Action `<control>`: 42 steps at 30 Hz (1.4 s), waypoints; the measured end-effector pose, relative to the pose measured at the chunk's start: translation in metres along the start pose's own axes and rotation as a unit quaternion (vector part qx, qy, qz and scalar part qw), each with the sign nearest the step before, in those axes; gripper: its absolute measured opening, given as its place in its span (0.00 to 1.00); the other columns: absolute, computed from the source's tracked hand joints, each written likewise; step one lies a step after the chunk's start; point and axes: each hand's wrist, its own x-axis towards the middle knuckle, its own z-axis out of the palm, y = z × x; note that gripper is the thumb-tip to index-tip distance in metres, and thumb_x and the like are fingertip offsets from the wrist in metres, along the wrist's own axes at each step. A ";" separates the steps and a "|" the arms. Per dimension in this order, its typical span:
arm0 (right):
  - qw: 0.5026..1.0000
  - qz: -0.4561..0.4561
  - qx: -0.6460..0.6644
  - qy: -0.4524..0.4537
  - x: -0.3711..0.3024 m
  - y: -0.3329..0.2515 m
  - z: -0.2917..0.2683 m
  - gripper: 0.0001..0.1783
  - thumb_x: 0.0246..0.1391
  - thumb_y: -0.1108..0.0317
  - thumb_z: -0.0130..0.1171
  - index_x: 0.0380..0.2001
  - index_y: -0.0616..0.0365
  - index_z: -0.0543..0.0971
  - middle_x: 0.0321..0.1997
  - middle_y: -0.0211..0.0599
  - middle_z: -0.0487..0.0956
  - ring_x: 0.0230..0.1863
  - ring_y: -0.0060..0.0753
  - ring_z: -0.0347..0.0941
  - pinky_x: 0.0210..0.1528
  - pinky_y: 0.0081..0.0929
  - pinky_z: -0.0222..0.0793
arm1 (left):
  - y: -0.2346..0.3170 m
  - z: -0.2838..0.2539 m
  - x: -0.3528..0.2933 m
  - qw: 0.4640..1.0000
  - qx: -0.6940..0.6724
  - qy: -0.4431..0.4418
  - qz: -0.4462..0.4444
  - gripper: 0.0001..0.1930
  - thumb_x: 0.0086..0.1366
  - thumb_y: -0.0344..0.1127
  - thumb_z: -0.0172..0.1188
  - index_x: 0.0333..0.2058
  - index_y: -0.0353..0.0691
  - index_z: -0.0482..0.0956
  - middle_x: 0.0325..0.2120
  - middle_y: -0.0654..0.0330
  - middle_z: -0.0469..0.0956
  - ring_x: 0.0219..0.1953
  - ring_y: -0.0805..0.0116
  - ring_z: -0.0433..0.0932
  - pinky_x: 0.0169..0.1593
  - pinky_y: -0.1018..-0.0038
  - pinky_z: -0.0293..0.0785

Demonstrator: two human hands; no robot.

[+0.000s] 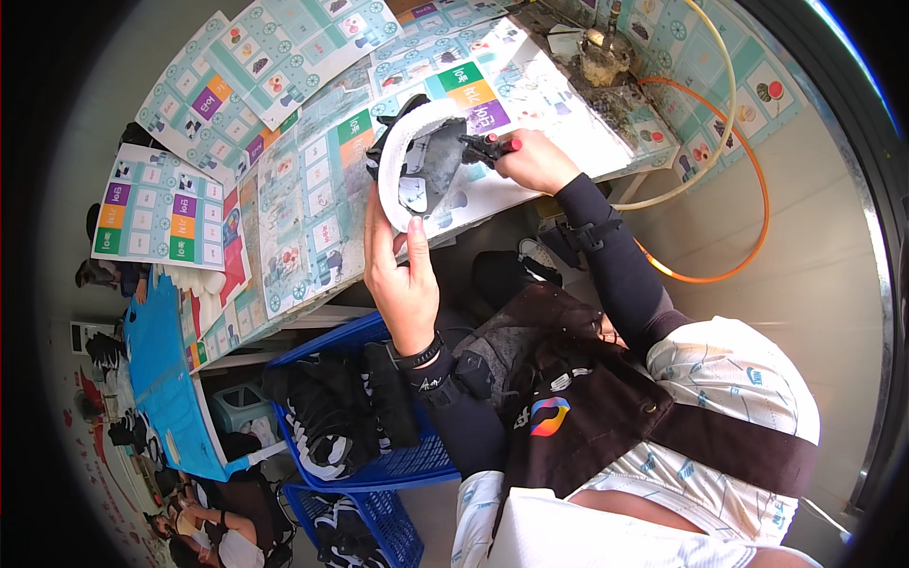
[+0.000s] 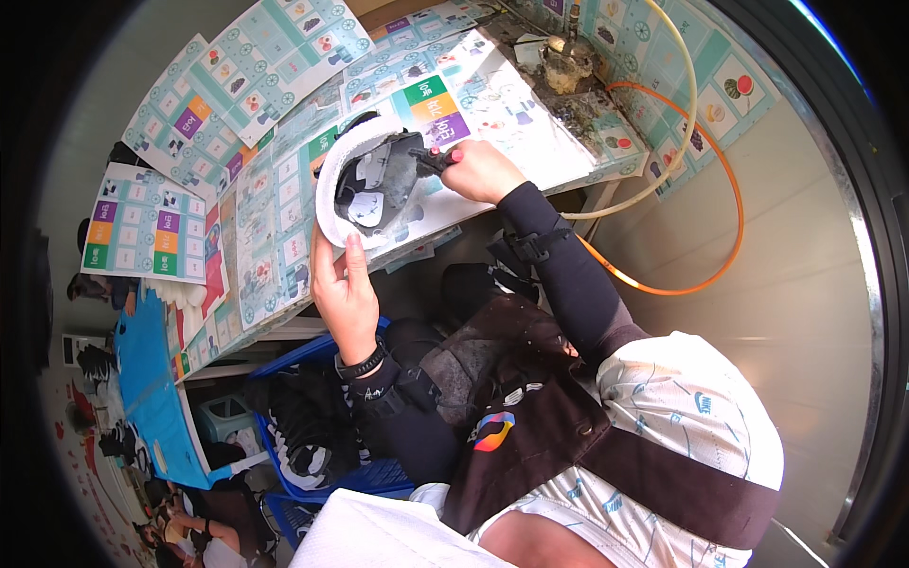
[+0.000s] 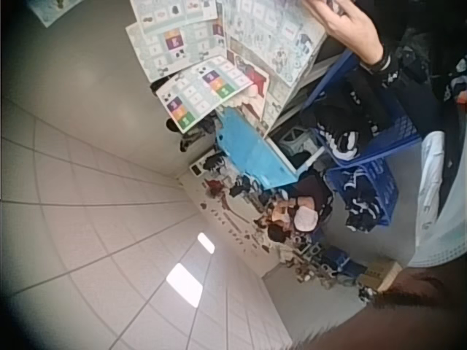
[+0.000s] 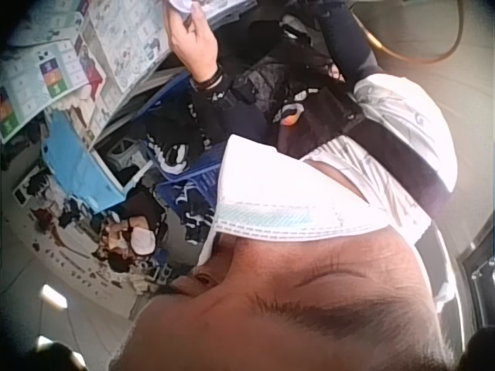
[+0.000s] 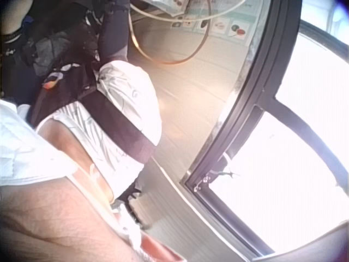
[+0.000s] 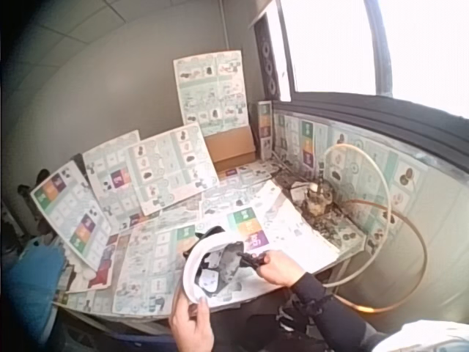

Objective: Applying adhesive or treatment to the inner rim of shoe uppers using a specialized tool.

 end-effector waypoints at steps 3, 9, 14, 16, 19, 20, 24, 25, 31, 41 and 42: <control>1.000 0.001 0.016 0.019 -0.001 0.000 0.002 0.12 0.50 0.65 0.64 0.32 0.64 0.85 0.30 0.55 0.84 0.34 0.58 0.82 0.42 0.44 0.77 | 0.000 -0.001 0.000 1.000 0.006 0.000 0.004 0.25 0.78 0.30 0.57 0.70 0.30 0.69 0.69 0.42 0.72 0.62 0.53 0.80 0.56 0.64 0.82; 0.999 0.014 0.030 -0.015 -0.006 -0.006 -0.002 0.12 0.50 0.65 0.64 0.32 0.63 0.85 0.28 0.54 0.84 0.32 0.55 0.82 0.40 0.41 0.77 | 0.000 0.000 -0.001 1.000 0.006 0.003 0.003 0.25 0.78 0.30 0.58 0.70 0.30 0.69 0.68 0.42 0.72 0.62 0.53 0.81 0.56 0.64 0.82; 0.996 0.039 0.063 -0.051 -0.008 -0.010 -0.003 0.13 0.49 0.64 0.65 0.30 0.65 0.85 0.24 0.46 0.84 0.26 0.40 0.81 0.35 0.35 0.76 | -0.002 0.001 -0.001 1.000 0.011 0.003 0.008 0.24 0.78 0.29 0.57 0.69 0.29 0.69 0.68 0.42 0.72 0.61 0.53 0.81 0.56 0.64 0.82; 0.996 0.033 0.064 -0.057 -0.007 -0.010 -0.002 0.13 0.48 0.64 0.65 0.30 0.66 0.85 0.23 0.44 0.84 0.25 0.37 0.81 0.34 0.33 0.76 | -0.001 0.003 -0.001 0.999 0.002 0.032 0.028 0.20 0.79 0.33 0.58 0.65 0.31 0.75 0.59 0.49 0.80 0.51 0.64 0.83 0.52 0.68 0.83; 0.995 0.026 0.061 -0.069 -0.008 -0.013 -0.002 0.13 0.48 0.65 0.65 0.31 0.66 0.86 0.23 0.43 0.84 0.24 0.35 0.80 0.33 0.32 0.75 | -0.003 0.003 -0.001 0.999 0.007 0.033 0.034 0.20 0.79 0.33 0.58 0.65 0.31 0.75 0.59 0.49 0.80 0.52 0.64 0.83 0.52 0.68 0.83; 0.995 0.025 0.057 -0.075 -0.009 -0.014 -0.002 0.13 0.48 0.65 0.65 0.32 0.66 0.86 0.23 0.43 0.84 0.24 0.35 0.80 0.33 0.32 0.75 | -0.003 0.002 -0.001 0.999 0.007 0.033 0.033 0.20 0.79 0.33 0.58 0.65 0.31 0.75 0.59 0.49 0.80 0.52 0.64 0.83 0.52 0.68 0.83; 0.993 -0.052 0.060 -0.082 -0.011 -0.008 0.001 0.12 0.49 0.66 0.64 0.31 0.66 0.85 0.22 0.42 0.83 0.23 0.34 0.79 0.32 0.31 0.75 | -0.003 0.004 -0.001 0.999 0.003 0.033 0.033 0.20 0.79 0.32 0.58 0.65 0.31 0.74 0.59 0.49 0.79 0.52 0.64 0.83 0.52 0.68 0.82; 0.993 -0.026 0.072 -0.087 -0.011 -0.010 0.002 0.12 0.49 0.66 0.64 0.30 0.66 0.85 0.21 0.41 0.82 0.23 0.33 0.78 0.31 0.32 0.74 | -0.003 0.003 -0.001 0.999 0.002 0.033 0.031 0.20 0.79 0.32 0.58 0.65 0.31 0.74 0.59 0.49 0.79 0.52 0.64 0.83 0.52 0.68 0.82; 0.989 0.019 0.083 -0.119 -0.014 -0.024 0.001 0.12 0.45 0.66 0.64 0.26 0.67 0.84 0.23 0.48 0.81 0.28 0.45 0.79 0.34 0.38 0.74 | -0.003 0.002 -0.002 0.999 0.001 0.033 0.030 0.20 0.80 0.32 0.58 0.65 0.31 0.74 0.59 0.49 0.80 0.52 0.64 0.83 0.53 0.68 0.82; 0.989 0.033 0.084 -0.121 -0.002 -0.033 0.003 0.14 0.45 0.63 0.65 0.27 0.66 0.85 0.31 0.58 0.85 0.36 0.58 0.84 0.42 0.43 0.79 | -0.004 -0.003 -0.004 1.000 0.002 0.010 0.004 0.25 0.78 0.29 0.57 0.70 0.30 0.69 0.68 0.42 0.72 0.62 0.53 0.80 0.56 0.64 0.82; 0.989 0.038 0.095 -0.107 -0.001 -0.033 0.003 0.14 0.45 0.63 0.65 0.27 0.65 0.85 0.32 0.58 0.85 0.38 0.58 0.85 0.43 0.42 0.79 | -0.003 -0.002 -0.004 1.000 0.007 0.009 0.006 0.25 0.78 0.30 0.57 0.70 0.30 0.69 0.68 0.42 0.72 0.62 0.53 0.80 0.56 0.64 0.82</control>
